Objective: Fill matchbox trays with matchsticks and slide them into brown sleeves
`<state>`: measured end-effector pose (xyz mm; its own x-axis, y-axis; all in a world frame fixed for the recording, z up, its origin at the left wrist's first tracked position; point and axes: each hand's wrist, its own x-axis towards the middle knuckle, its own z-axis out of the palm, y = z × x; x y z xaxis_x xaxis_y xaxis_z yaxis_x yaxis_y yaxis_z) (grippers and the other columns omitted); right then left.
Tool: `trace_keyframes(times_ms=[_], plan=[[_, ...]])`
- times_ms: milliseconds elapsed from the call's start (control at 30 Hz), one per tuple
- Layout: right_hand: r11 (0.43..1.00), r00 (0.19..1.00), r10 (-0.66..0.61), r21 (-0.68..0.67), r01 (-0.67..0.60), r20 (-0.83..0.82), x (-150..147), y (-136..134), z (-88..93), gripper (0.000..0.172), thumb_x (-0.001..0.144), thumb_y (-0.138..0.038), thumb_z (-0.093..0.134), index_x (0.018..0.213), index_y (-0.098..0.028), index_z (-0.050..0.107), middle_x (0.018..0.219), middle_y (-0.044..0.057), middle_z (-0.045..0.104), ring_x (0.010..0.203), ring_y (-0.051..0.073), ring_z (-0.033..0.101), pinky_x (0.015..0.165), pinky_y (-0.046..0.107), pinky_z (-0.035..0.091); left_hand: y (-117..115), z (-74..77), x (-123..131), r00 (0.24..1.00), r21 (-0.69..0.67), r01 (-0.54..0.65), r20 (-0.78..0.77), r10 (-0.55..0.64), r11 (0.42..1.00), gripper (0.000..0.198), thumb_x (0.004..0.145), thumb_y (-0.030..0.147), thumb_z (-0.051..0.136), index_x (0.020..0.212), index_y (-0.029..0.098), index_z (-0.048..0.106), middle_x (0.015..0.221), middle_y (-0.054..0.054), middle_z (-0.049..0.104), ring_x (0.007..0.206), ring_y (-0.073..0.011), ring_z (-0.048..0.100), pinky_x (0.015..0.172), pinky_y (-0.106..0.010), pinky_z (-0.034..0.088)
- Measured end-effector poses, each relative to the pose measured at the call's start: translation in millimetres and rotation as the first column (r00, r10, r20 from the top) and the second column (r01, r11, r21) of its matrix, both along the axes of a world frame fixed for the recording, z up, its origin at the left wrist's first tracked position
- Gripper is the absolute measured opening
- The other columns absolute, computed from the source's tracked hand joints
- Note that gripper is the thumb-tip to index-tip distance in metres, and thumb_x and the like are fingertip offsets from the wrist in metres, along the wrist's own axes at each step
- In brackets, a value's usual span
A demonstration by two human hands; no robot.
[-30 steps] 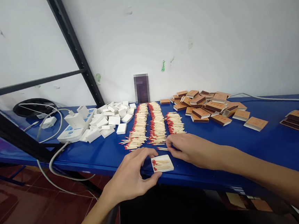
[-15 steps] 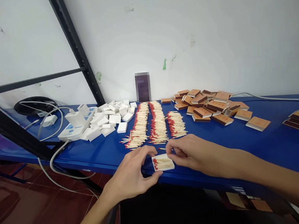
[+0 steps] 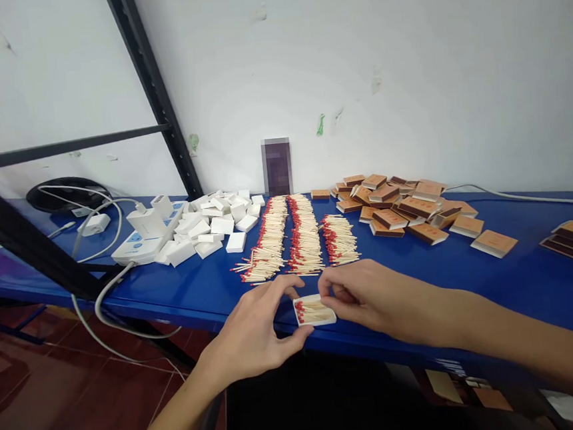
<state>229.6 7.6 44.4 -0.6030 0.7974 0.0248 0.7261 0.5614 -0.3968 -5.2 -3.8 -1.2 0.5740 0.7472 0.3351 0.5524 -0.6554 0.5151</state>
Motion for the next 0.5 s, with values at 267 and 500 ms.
trace_keyframes(times_ms=[267,500], plan=[[0.994,0.992,-0.007,0.103,0.020,-0.128,-22.6,12.5,6.7,0.018,0.098,-0.026,0.046,0.085,-0.019,0.057,0.065,-0.003,0.055,0.058,0.013,0.046,0.057,0.026,0.031,-2.2,8.6,-10.4,0.995,-0.024,-0.027,-0.101,0.025,0.999,0.022,0.086,0.033,0.064,0.103,0.024,0.054,0.094,0.002,0.066,0.069,-0.0135,0.055,0.067,-0.026,0.042],[0.938,0.978,0.205,0.279,-0.208,0.042,-59.0,37.7,-1.3,0.012,0.094,-0.021,0.054,0.102,-0.016,0.061,0.099,0.008,0.066,0.085,0.020,0.059,0.065,0.029,0.036,-3.9,14.7,-48.8,0.985,-0.056,-0.134,-0.119,0.127,0.989,0.027,0.086,0.036,0.065,0.080,0.021,0.043,0.091,0.003,0.067,0.062,-0.0099,0.046,0.057,-0.024,0.035]])
